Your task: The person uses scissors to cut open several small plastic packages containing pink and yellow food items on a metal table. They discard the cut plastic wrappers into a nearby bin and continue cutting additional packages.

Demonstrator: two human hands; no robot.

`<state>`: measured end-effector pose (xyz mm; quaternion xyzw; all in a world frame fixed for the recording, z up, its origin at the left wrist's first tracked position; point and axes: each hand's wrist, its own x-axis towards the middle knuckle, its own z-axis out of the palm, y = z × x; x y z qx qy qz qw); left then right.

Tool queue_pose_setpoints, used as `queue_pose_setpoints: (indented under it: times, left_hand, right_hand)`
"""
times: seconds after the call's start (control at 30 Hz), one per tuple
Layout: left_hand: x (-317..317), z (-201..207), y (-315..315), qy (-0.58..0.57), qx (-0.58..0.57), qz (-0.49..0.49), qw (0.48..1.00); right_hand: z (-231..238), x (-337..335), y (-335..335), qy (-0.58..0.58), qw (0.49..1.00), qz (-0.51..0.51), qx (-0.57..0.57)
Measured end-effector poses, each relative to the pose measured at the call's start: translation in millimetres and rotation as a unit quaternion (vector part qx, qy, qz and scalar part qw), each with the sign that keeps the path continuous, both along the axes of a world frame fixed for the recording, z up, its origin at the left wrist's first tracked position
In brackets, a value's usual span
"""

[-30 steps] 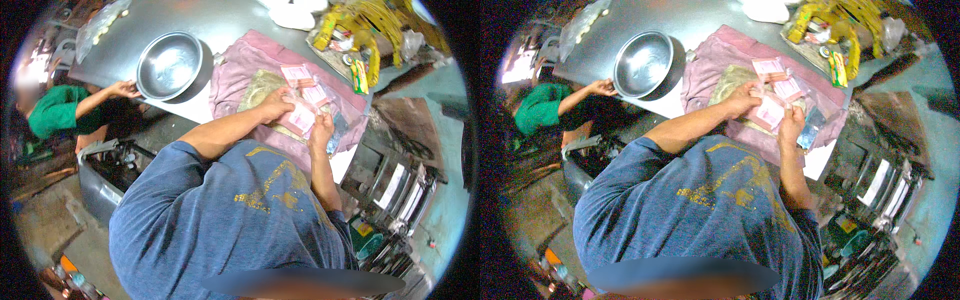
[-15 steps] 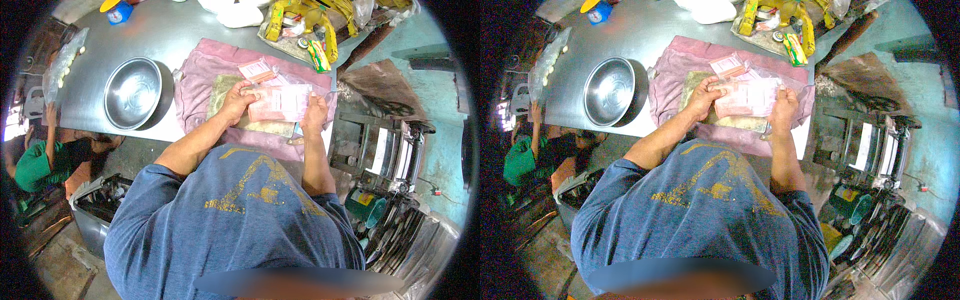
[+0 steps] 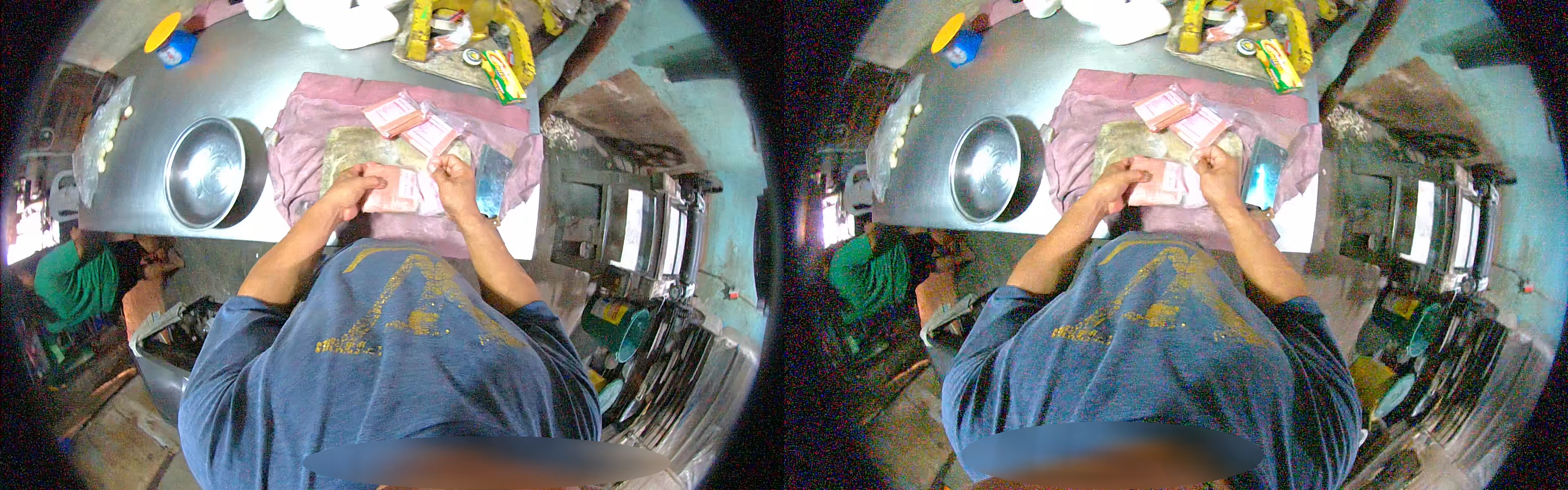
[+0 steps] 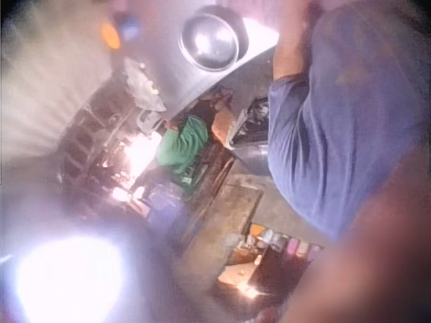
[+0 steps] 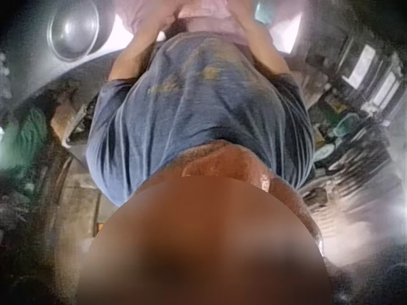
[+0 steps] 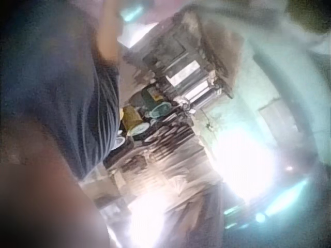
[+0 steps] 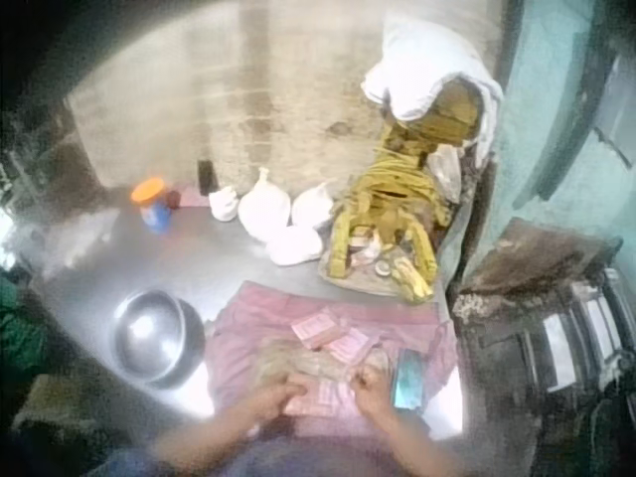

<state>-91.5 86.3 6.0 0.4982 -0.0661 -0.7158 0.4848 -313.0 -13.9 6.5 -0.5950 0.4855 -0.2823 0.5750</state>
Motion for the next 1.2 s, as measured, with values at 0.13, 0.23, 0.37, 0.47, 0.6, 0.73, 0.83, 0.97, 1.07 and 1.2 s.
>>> queue_pose_setpoints:
  times: [0.13, 0.23, 0.37, 0.47, 0.6, 0.73, 0.83, 0.97, 1.07, 1.2]
  left_hand:
    - [-7.1, 14.2, 6.1, 0.015, -0.031, 0.065, 0.997]
    - [-14.7, 21.5, 0.7, 0.015, -0.049, 0.096, 0.994]
    - [-14.8, 26.6, -4.9, 0.041, -0.064, 0.128, 0.989]
    - [-7.2, 27.4, -5.6, 0.029, -0.072, 0.125, 0.989]
    - [18.8, 20.6, -5.7, -0.076, -0.089, 0.074, 0.990]
    - [37.5, 8.2, -0.3, -0.362, -0.052, -0.038, 0.930]
    - [41.4, -0.4, 3.1, -0.562, -0.061, -0.021, 0.825]
    - [69.9, -6.9, 33.1, -0.366, 0.013, 0.191, 0.911]
    - [109.2, -15.7, 76.4, -0.057, 0.099, 0.325, 0.939]
    - [159.8, -24.0, 123.9, -0.029, 0.175, 0.410, 0.895]
  right_hand:
    - [3.7, -15.4, -27.3, -0.092, 0.983, -0.149, -0.054]
    - [9.2, -19.3, -35.6, -0.093, 0.981, -0.169, -0.034]
    - [15.3, -18.9, -51.1, -0.017, 0.980, -0.159, -0.117]
    - [22.5, -20.0, -64.6, -0.054, 0.973, -0.156, -0.162]
    - [39.9, -49.6, -96.6, -0.116, 0.959, -0.254, -0.055]
    - [30.5, -93.4, -159.6, -0.288, 0.902, -0.307, -0.097]
    - [-24.2, -126.2, -185.7, 0.160, 0.932, -0.181, -0.269]
    - [-97.1, -162.8, -184.3, 0.615, 0.665, 0.094, -0.414]
    - [-107.1, -148.4, -167.9, 0.403, 0.873, -0.162, -0.225]
    - [-45.1, -85.0, -115.0, 0.281, 0.842, -0.225, -0.402]
